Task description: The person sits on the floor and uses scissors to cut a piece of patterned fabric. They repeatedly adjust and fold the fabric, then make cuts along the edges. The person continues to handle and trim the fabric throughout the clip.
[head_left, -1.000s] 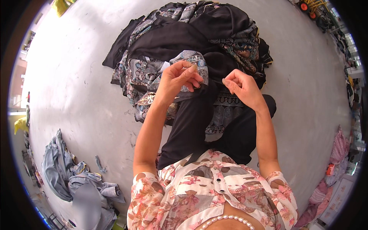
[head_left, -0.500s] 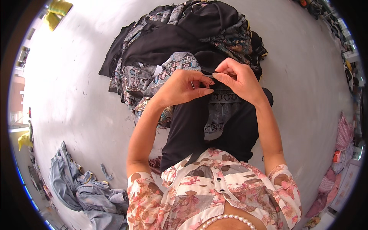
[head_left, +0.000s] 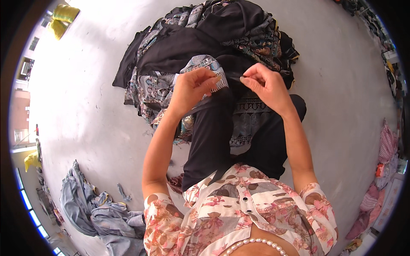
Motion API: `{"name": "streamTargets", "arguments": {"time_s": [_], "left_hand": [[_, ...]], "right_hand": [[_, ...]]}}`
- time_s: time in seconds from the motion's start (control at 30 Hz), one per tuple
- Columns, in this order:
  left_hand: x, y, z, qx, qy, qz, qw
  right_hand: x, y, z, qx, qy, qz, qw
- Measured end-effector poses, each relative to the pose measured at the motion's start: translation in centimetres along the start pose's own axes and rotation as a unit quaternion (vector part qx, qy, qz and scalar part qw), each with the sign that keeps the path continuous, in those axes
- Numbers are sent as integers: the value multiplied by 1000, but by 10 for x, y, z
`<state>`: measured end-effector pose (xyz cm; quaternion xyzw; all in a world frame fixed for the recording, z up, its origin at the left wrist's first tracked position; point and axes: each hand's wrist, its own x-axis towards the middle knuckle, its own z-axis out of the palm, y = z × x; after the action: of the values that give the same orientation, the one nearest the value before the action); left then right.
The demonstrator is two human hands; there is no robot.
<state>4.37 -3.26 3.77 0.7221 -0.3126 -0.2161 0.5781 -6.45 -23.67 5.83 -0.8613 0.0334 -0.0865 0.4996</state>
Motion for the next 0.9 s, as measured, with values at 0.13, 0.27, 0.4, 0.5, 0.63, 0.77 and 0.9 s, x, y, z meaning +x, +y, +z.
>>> {"name": "streamTargets", "arguments": {"time_s": [0.13, 0.27, 0.4, 0.5, 0.63, 0.77, 0.9], "left_hand": [[11, 9, 7, 10, -68, 52, 996], [15, 17, 11, -47, -136, -16, 990], [13, 22, 13, -18, -100, -79, 992], [12, 12, 11, 136, -111, -1, 984], [10, 2, 0, -26, -49, -42, 998], [14, -13, -7, -120, -16, -56, 991], [13, -9, -8, -143, -10, -85, 986]], "right_hand": [[6, -12, -6, -12, 14, -51, 999], [11, -14, -7, -27, 5, -52, 998], [8, -12, -9, -96, 38, -99, 990], [5, -5, -25, -230, 119, -171, 950], [2, 10, -43, -160, 163, -15, 973], [-4, 8, 2, 18, 38, 7, 999], [5, 14, 24, 46, -15, 39, 998]]}}
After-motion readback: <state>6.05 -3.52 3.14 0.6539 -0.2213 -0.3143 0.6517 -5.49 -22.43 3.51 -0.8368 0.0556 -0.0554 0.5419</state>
